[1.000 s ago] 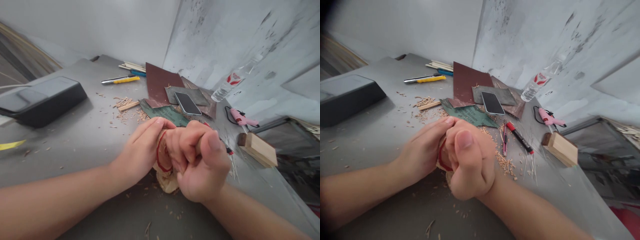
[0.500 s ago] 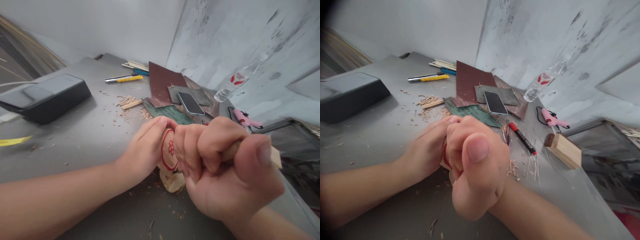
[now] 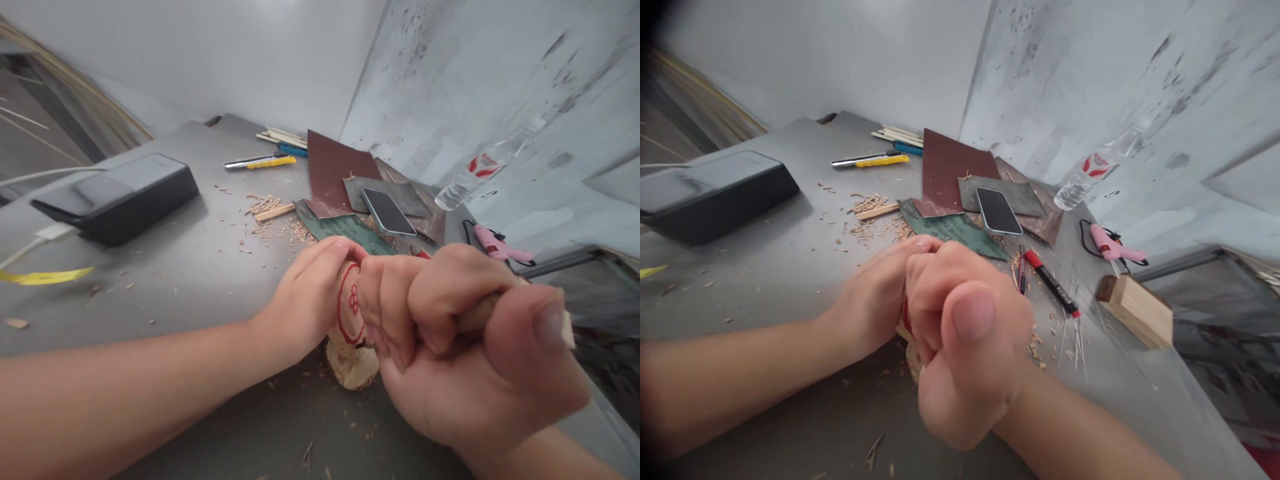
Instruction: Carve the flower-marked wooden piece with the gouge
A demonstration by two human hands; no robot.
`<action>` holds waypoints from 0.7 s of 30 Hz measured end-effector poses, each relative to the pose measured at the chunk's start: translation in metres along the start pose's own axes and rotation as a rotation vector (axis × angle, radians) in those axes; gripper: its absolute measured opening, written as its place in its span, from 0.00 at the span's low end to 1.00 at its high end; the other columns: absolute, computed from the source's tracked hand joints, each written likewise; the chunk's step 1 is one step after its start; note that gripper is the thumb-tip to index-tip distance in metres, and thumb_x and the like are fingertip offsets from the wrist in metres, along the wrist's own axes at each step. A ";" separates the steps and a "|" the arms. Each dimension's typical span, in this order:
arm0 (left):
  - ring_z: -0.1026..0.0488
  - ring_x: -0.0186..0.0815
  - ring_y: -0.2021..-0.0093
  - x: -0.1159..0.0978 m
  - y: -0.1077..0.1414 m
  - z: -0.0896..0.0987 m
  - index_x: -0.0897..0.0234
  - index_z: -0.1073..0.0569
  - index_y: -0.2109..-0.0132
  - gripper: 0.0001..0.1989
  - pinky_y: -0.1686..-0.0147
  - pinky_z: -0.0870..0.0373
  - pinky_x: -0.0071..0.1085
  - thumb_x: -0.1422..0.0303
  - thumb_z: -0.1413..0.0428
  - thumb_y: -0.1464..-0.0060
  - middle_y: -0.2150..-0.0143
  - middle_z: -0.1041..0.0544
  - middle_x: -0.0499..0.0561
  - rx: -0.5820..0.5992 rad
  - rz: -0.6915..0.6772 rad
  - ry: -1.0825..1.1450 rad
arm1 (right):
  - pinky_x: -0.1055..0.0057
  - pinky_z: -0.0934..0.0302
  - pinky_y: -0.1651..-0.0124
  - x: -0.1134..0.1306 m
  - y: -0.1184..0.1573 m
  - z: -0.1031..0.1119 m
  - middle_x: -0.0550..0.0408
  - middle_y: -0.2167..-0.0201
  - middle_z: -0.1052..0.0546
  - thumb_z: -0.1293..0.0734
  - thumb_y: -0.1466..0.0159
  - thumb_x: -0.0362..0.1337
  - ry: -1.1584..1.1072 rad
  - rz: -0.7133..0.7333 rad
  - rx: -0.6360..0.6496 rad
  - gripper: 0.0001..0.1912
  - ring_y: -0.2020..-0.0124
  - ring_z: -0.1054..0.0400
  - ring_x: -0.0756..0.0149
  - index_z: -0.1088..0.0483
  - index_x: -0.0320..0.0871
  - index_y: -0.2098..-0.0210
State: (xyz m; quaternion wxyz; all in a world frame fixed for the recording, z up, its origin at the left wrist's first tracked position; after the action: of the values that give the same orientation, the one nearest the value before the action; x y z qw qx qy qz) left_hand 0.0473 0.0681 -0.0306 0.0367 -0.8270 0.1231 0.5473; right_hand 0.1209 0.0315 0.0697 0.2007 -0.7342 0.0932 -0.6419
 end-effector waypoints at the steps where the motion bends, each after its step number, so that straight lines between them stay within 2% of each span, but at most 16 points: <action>1: 0.31 0.32 0.70 0.001 0.001 0.000 0.61 0.26 0.70 0.17 0.69 0.32 0.27 0.61 0.49 0.33 0.73 0.28 0.45 -0.001 -0.001 0.001 | 0.65 0.46 0.76 -0.002 -0.001 0.000 0.60 0.92 0.46 0.35 0.29 0.58 0.023 -0.019 -0.039 0.41 0.87 0.48 0.71 0.52 0.42 0.89; 3: 0.32 0.32 0.70 0.001 0.002 0.002 0.60 0.26 0.70 0.17 0.71 0.34 0.27 0.60 0.49 0.33 0.71 0.27 0.44 -0.020 -0.027 -0.026 | 0.66 0.48 0.77 -0.005 -0.004 0.000 0.59 0.94 0.47 0.38 0.28 0.60 0.049 -0.044 -0.113 0.44 0.87 0.50 0.73 0.53 0.41 0.91; 6: 0.33 0.32 0.69 0.001 0.003 0.003 0.60 0.27 0.71 0.17 0.71 0.36 0.28 0.62 0.48 0.33 0.70 0.26 0.45 -0.055 -0.059 -0.061 | 0.67 0.51 0.78 -0.010 -0.004 -0.002 0.60 0.94 0.48 0.42 0.27 0.62 0.030 -0.024 -0.129 0.44 0.87 0.52 0.73 0.54 0.41 0.90; 10: 0.31 0.35 0.68 0.002 0.003 0.000 0.60 0.27 0.70 0.19 0.69 0.33 0.30 0.58 0.50 0.32 0.71 0.27 0.47 -0.045 -0.035 -0.062 | 0.64 0.46 0.71 -0.023 0.008 0.005 0.61 0.90 0.46 0.42 0.25 0.54 0.034 0.071 -0.068 0.36 0.84 0.49 0.70 0.50 0.44 0.86; 12: 0.28 0.37 0.65 0.004 0.002 0.003 0.60 0.25 0.68 0.19 0.66 0.31 0.31 0.57 0.51 0.33 0.68 0.25 0.48 -0.067 -0.020 -0.083 | 0.63 0.46 0.70 -0.028 0.016 0.005 0.62 0.87 0.43 0.37 0.28 0.50 0.009 0.152 0.028 0.29 0.83 0.48 0.70 0.44 0.45 0.82; 14: 0.27 0.38 0.62 0.007 0.001 0.007 0.60 0.24 0.66 0.18 0.63 0.30 0.31 0.58 0.52 0.32 0.65 0.24 0.48 -0.079 -0.008 -0.140 | 0.63 0.45 0.70 -0.034 0.020 0.007 0.62 0.86 0.43 0.38 0.28 0.49 0.007 0.125 0.059 0.28 0.82 0.47 0.68 0.43 0.46 0.81; 16: 0.26 0.38 0.58 0.006 0.002 0.008 0.59 0.23 0.64 0.19 0.59 0.30 0.32 0.58 0.54 0.31 0.63 0.24 0.48 -0.067 -0.042 -0.180 | 0.65 0.47 0.73 -0.033 0.017 0.008 0.62 0.88 0.44 0.39 0.26 0.50 -0.003 0.066 0.040 0.31 0.84 0.48 0.70 0.45 0.45 0.82; 19: 0.26 0.38 0.57 0.001 0.003 0.007 0.59 0.24 0.64 0.19 0.53 0.31 0.33 0.59 0.54 0.30 0.64 0.24 0.47 -0.033 -0.093 -0.195 | 0.65 0.46 0.77 -0.020 0.005 0.007 0.60 0.91 0.47 0.41 0.25 0.54 -0.021 -0.056 0.003 0.38 0.86 0.47 0.70 0.51 0.43 0.87; 21: 0.26 0.38 0.57 -0.002 0.003 0.006 0.59 0.25 0.65 0.18 0.51 0.31 0.34 0.61 0.54 0.30 0.64 0.23 0.47 -0.020 -0.099 -0.210 | 0.65 0.46 0.79 -0.009 -0.001 0.009 0.60 0.92 0.48 0.38 0.27 0.56 0.015 -0.096 -0.046 0.39 0.88 0.49 0.69 0.52 0.43 0.88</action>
State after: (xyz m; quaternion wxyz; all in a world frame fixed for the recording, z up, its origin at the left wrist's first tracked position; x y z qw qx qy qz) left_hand 0.0402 0.0663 -0.0314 0.0682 -0.7703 0.0722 0.6299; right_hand 0.1286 0.0378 0.0611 0.1519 -0.7376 0.0741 -0.6538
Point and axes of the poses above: each hand's wrist, its own y-axis away from the middle knuckle, its own z-axis out of the back of the hand, x = y × z, the point moved 7 cm from there along -y, towards the middle knuckle
